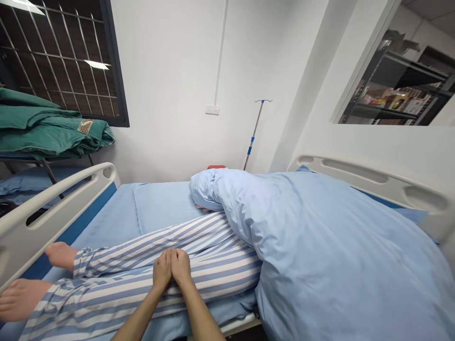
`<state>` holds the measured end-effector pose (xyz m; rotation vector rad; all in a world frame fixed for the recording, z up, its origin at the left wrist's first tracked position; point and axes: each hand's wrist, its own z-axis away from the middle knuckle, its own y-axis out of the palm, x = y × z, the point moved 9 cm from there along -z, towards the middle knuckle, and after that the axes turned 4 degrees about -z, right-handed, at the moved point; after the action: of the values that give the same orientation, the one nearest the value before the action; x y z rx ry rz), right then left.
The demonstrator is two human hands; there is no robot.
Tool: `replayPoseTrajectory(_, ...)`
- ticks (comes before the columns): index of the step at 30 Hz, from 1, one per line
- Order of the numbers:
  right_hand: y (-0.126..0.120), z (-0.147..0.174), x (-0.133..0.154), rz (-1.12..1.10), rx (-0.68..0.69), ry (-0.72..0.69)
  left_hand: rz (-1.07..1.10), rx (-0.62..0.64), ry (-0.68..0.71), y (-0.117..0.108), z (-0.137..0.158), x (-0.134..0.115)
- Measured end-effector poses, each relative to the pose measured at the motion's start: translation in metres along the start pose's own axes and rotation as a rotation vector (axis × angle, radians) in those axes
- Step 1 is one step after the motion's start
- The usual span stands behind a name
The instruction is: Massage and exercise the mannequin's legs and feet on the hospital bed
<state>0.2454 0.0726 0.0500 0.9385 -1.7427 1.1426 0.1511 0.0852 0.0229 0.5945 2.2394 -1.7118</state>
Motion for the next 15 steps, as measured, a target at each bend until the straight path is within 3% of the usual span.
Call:
replayPoseTrajectory(5, -0.015, -0.002, 0.019, 0.137, 0.052, -0.102, 0.045, 0.064, 0.024, 0.001, 0.002, -0.006)
replayPoseTrajectory(11, -0.022, 0.008, -0.011, 0.089, -0.013, -0.092, -0.020, 0.081, 0.049, 0.003, 0.004, -0.011)
replayPoseTrajectory(15, -0.024, 0.007, -0.017, 0.042, -0.034, -0.074, -0.050, 0.087, 0.051, 0.002, 0.003, -0.014)
